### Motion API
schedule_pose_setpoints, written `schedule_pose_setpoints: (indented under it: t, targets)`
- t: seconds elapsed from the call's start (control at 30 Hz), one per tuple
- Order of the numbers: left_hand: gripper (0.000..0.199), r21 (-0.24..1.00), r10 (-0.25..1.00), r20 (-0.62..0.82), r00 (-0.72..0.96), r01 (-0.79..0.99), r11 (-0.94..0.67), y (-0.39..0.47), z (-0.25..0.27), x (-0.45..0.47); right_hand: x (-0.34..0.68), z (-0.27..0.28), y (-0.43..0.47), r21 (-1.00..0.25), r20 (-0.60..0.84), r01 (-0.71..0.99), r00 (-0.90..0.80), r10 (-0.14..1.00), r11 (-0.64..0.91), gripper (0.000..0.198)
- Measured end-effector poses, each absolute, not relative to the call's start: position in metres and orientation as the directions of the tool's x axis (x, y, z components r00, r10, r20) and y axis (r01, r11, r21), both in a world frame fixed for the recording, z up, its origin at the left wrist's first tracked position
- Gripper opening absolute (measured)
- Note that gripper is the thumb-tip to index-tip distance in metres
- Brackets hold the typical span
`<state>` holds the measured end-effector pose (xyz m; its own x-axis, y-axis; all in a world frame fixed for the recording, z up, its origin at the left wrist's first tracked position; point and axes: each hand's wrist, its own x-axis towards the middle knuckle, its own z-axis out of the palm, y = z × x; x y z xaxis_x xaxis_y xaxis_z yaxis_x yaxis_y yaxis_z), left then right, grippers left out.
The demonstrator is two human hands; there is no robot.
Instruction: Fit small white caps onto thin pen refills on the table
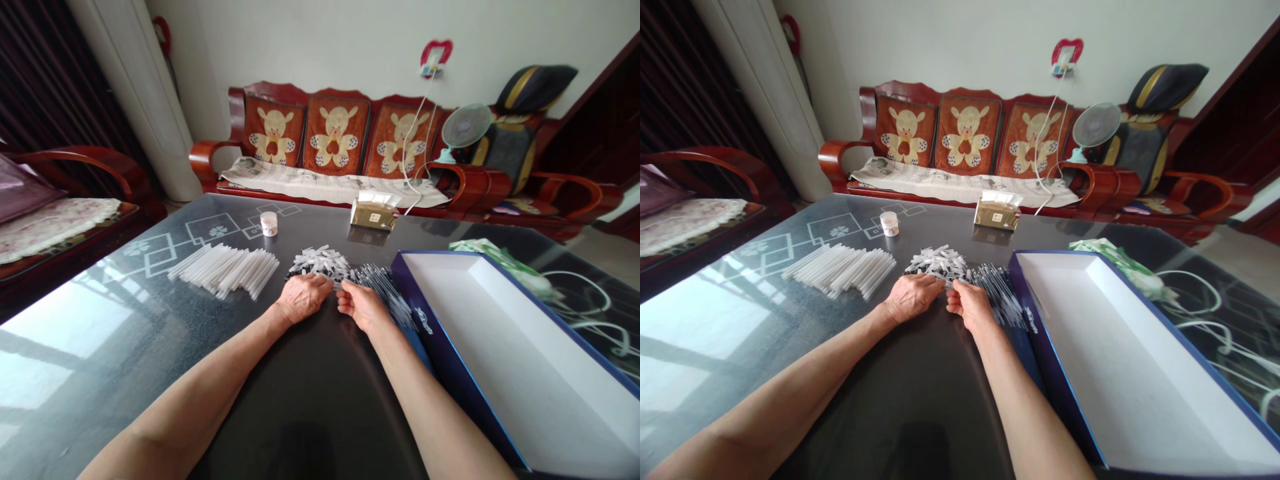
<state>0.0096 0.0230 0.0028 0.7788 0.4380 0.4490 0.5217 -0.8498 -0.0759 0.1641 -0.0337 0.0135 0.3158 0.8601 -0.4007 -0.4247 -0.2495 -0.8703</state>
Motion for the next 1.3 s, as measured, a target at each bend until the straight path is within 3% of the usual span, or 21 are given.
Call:
schedule_pose_setpoints:
  t: [0.2,0.4,0.53,0.67,0.83,0.97,1.07,1.2,1.3]
  targets:
    - [0.034,-0.056,0.435,0.445,0.783,0.510,-0.859,0.026,0.007,0.006,0.163,0.012,-0.035,-0.897,-0.365,-0.365,0.296,0.883,-0.248,0.019]
    - [0.038,-0.067,0.427,0.469,0.773,0.514,-0.855,0.032,0.013,-0.001,0.162,0.007,-0.034,-0.957,-0.218,-0.251,0.304,0.927,-0.143,0.035]
    - [0.038,-0.063,0.424,0.485,0.765,0.514,-0.855,0.035,0.009,-0.001,0.165,0.002,-0.035,-0.992,0.040,0.125,0.312,0.949,0.001,0.024]
    - [0.038,-0.057,0.412,0.529,0.742,0.515,-0.855,0.036,0.004,-0.001,0.164,0.011,-0.040,-0.826,0.313,0.548,0.244,0.918,0.137,0.012]
    - [0.040,-0.014,0.362,0.711,0.603,0.527,-0.850,0.033,0.006,-0.004,0.170,0.047,-0.045,-0.578,0.430,0.801,0.136,0.892,0.157,0.013]
    - [0.044,0.082,0.371,0.832,0.414,0.568,-0.819,0.034,0.005,-0.007,0.210,0.088,-0.062,-0.477,0.519,0.876,0.221,0.826,0.066,0.018]
    - [0.040,0.125,0.394,0.834,0.385,0.564,-0.816,0.038,0.002,-0.007,0.263,0.108,-0.083,-0.464,0.513,0.874,0.400,0.759,-0.147,0.021]
    - [0.036,0.154,0.422,0.823,0.381,0.565,-0.810,0.042,-0.002,-0.006,0.334,0.100,-0.105,-0.416,0.261,0.754,0.635,0.727,-0.509,0.023]
    - [0.033,0.180,0.442,0.827,0.348,0.581,-0.794,0.046,-0.006,-0.006,0.361,0.080,-0.109,-0.303,0.084,0.703,0.692,0.717,-0.644,0.022]
